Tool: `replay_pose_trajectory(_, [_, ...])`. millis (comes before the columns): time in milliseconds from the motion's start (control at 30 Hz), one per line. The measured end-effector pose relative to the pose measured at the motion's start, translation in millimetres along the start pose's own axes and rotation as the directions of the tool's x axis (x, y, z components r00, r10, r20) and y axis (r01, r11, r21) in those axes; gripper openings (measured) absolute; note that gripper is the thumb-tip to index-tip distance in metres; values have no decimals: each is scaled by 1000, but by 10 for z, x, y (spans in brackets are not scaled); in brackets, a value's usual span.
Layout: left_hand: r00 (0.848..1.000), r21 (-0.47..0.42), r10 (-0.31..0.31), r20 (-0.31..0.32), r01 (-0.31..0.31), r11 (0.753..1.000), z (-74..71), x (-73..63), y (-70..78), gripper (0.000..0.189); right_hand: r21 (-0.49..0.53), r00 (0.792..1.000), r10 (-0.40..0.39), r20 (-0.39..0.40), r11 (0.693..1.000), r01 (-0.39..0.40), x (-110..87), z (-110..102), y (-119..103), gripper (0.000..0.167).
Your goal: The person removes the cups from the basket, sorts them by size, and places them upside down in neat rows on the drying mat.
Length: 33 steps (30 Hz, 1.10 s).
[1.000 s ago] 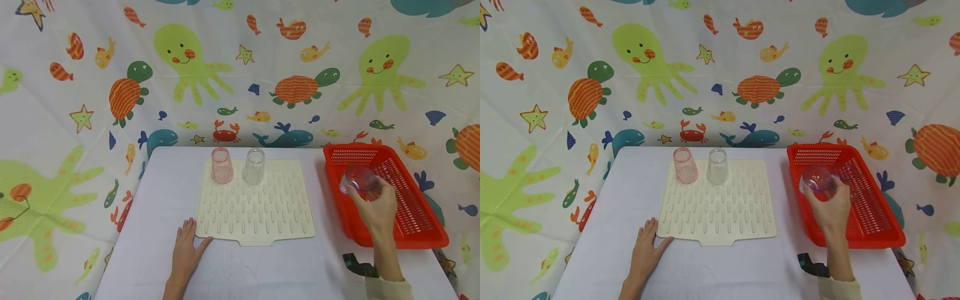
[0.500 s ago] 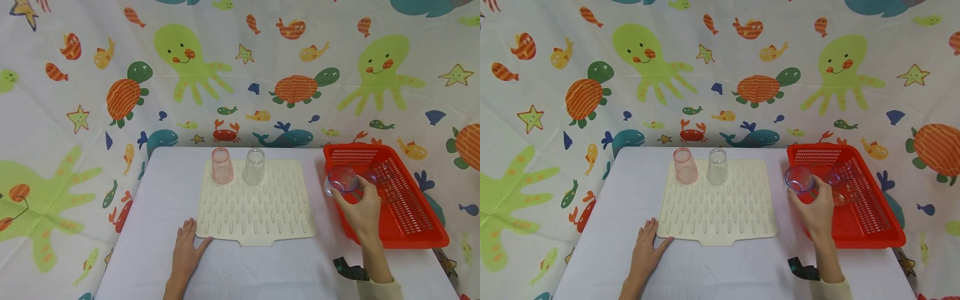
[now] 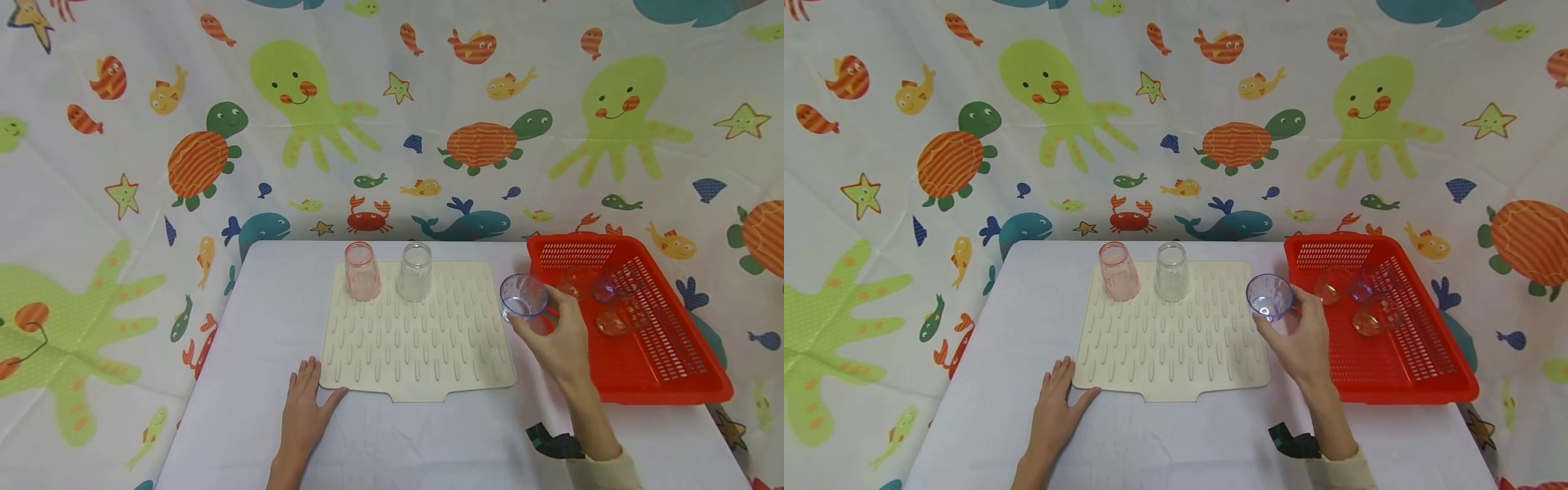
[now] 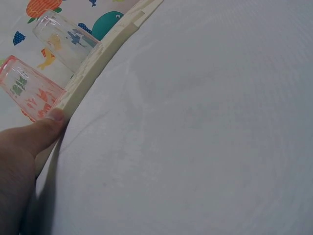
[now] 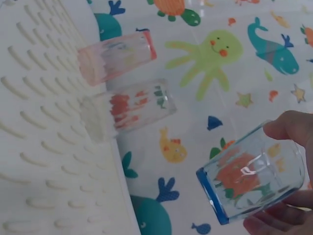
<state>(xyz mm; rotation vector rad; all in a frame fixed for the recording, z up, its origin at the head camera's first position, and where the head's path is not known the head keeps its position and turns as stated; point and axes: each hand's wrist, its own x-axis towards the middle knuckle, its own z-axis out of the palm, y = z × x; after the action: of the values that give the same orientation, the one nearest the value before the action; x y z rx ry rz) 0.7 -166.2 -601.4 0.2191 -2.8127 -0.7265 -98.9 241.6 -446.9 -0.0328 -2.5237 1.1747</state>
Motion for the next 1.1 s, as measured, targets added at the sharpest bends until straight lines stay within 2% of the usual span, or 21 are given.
replay_pose_trajectory(467, [1000, -5, -4, -1, 4, 1000, 4, -3, -8, 91, 81, 985, -164, 45, 984, 160, -114, 305, -115, 80])
replay_pose_trajectory(667, [1000, -1, -3, 3, 3, 1000, 6, -3, -11, 91, 88, 976, -191, 105, 979, 182, -180, 409, -191, 82])
replay_pose_trajectory(933, [1000, 11, -3, 9, 3, 1000, 9, 6, -13, 92, 152, 956, -267, 121, 957, 248, -251, 532, -246, 80])
replay_pose_trajectory(1100, [1000, 19, -6, 21, 6, 1000, -23, 16, 4, 92, 176, 941, -298, 160, 947, 270, -291, 616, -268, 78])
